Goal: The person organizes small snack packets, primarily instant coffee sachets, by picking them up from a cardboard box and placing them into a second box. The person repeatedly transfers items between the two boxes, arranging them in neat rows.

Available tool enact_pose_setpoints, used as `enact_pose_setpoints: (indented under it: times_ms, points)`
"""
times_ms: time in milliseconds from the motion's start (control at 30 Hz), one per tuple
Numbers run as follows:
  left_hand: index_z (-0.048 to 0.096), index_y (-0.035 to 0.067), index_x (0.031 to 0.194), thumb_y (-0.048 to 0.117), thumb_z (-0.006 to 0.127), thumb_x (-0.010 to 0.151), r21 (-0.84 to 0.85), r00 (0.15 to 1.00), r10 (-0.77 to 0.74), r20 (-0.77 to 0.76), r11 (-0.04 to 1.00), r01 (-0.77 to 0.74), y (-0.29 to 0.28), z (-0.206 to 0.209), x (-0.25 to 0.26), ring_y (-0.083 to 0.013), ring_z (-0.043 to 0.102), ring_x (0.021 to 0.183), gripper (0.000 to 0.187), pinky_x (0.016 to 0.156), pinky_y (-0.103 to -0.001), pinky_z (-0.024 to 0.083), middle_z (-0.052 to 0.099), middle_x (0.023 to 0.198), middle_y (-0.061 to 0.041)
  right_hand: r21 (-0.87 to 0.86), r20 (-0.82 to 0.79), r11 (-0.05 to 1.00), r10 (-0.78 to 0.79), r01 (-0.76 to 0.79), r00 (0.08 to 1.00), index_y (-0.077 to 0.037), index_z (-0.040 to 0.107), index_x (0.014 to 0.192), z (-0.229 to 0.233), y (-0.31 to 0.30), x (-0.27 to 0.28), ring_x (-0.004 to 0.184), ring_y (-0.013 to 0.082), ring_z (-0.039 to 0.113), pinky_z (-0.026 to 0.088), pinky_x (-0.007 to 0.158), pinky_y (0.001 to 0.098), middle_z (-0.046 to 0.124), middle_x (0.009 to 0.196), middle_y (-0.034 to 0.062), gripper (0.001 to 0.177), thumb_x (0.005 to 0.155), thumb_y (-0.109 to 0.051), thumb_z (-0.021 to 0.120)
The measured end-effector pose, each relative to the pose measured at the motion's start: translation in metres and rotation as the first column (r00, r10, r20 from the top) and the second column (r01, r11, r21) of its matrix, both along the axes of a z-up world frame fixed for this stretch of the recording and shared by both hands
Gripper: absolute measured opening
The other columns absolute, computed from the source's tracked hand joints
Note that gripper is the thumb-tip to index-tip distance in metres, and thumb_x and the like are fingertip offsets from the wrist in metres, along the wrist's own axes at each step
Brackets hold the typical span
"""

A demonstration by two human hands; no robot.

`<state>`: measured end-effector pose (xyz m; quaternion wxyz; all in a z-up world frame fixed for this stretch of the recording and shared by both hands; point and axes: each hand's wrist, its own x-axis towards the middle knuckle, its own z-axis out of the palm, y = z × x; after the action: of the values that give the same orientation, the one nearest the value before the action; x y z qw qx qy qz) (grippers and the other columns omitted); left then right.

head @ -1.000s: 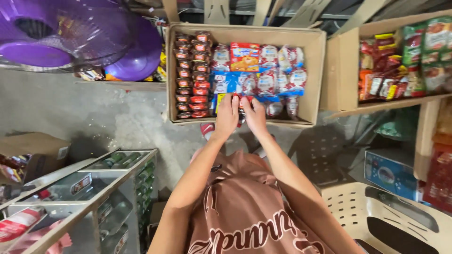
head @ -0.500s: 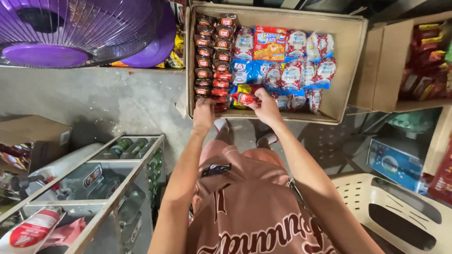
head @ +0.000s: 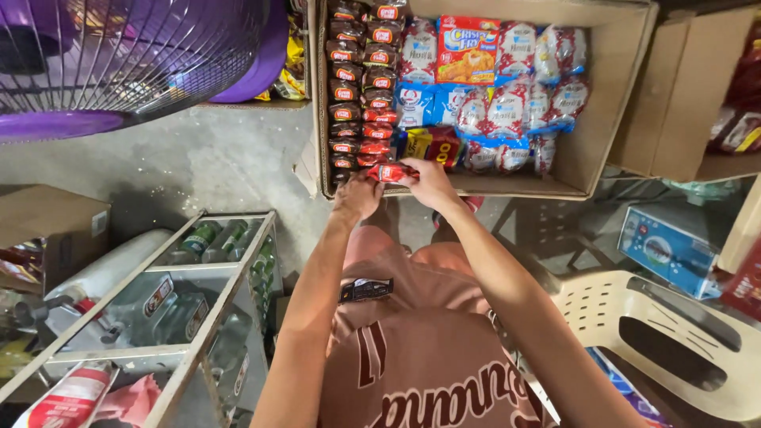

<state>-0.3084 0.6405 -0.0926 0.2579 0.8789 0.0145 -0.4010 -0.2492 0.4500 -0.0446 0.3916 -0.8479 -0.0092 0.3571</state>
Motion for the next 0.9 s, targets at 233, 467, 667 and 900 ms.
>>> enact_pose_setpoints:
  times_ms: [233, 467, 667, 900]
  points:
    - [0.056, 0.017, 0.143, 0.051, 0.044, 0.099, 0.040, 0.997, -0.008, 0.075, 0.999, 0.005, -0.007, 0.000, -0.016, -0.0303, 0.039, 0.143, 0.056, 0.112, -0.064, 0.030, 0.046, 0.153, -0.011, 0.000, 0.012, 0.998, -0.057, 0.057, 0.998, -0.011, 0.074, 0.119, -0.034, 0.020, -0.007, 0.091, 0.0257, 0.079, 0.059, 0.082, 0.0356, 0.075, 0.101, 0.0192, 0.035, 0.084, -0.008, 0.074]
    - [0.056, 0.014, 0.142, 0.053, 0.045, 0.099, 0.026, 0.998, -0.029, 0.053, 0.999, 0.028, -0.005, 0.010, -0.015, -0.0263, 0.041, 0.144, 0.059, 0.110, -0.059, 0.034, 0.052, 0.150, -0.010, -0.068, 0.147, 0.993, 0.105, -0.096, 0.984, -0.010, 0.075, 0.121, -0.065, 0.044, -0.014, 0.097, 0.0355, 0.072, 0.057, 0.083, 0.0407, 0.072, 0.106, 0.0209, 0.040, 0.082, -0.001, 0.069]
    - [0.060, 0.007, 0.135, 0.050, 0.046, 0.101, 0.028, 0.991, -0.036, 0.127, 0.999, 0.033, -0.005, 0.015, -0.012, -0.0285, 0.048, 0.137, 0.056, 0.107, -0.056, 0.037, 0.056, 0.143, -0.014, -0.105, 0.261, 0.994, 0.040, -0.013, 0.964, -0.012, 0.076, 0.113, -0.081, 0.055, -0.020, 0.102, 0.0315, 0.068, 0.056, 0.088, 0.0413, 0.060, 0.115, 0.0136, 0.027, 0.087, -0.005, 0.073]
    - [0.061, 0.003, 0.108, 0.020, 0.054, 0.099, -0.035, 0.915, 0.258, 0.309, 0.965, -0.260, -0.015, -0.033, -0.036, -0.0382, 0.073, 0.090, 0.020, 0.087, -0.050, 0.056, 0.074, 0.094, -0.022, -0.246, 0.340, 0.963, 0.189, -0.107, 0.921, -0.018, 0.079, 0.115, -0.054, 0.061, -0.014, 0.109, 0.0337, 0.064, 0.054, 0.090, 0.0431, 0.059, 0.113, 0.0115, 0.043, 0.075, -0.005, 0.076]
